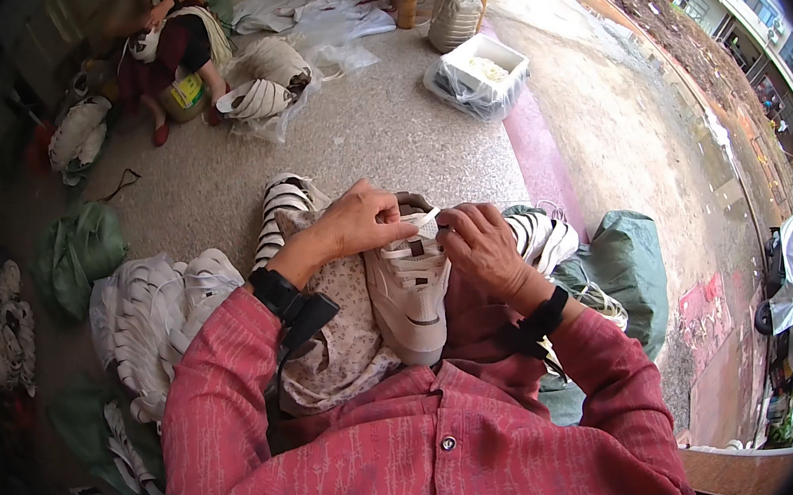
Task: Insert and thread laces into the eyelets of a shoe upper.
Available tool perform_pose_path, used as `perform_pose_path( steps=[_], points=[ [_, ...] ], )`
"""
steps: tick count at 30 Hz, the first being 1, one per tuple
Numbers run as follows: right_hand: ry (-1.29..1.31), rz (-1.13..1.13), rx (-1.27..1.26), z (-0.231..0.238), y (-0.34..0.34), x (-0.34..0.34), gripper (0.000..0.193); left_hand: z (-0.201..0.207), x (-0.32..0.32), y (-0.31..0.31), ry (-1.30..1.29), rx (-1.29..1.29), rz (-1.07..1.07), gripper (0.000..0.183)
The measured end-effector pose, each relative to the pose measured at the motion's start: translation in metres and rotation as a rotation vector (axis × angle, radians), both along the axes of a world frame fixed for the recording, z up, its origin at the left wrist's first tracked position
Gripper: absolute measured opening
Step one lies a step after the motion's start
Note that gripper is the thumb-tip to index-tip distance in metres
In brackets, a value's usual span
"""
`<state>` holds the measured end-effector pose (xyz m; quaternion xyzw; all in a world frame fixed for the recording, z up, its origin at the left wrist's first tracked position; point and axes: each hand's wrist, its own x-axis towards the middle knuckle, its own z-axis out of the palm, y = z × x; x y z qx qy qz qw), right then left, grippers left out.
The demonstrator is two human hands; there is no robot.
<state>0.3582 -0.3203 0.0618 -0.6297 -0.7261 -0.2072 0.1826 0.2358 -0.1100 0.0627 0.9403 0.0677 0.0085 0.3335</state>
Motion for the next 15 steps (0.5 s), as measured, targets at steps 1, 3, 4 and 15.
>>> perform_pose_path(
  steps=[1,3,4,15],
  points=[
    [0.021,-0.014,0.016,0.001,-0.001,-0.002,0.022,0.000,0.002,0.001,0.002,-0.003,0.002,0.038],
    [0.046,-0.031,0.030,0.004,-0.006,-0.004,0.030,0.000,0.006,0.003,0.038,0.003,-0.026,0.042],
    [0.148,-0.002,0.008,0.005,-0.010,-0.003,0.032,0.000,0.007,0.004,0.050,-0.011,-0.022,0.042],
    [1.271,-0.213,-0.235,-0.006,0.000,0.053,0.027,0.017,0.022,-0.002,0.162,-0.371,-0.059,0.042]
  ],
)
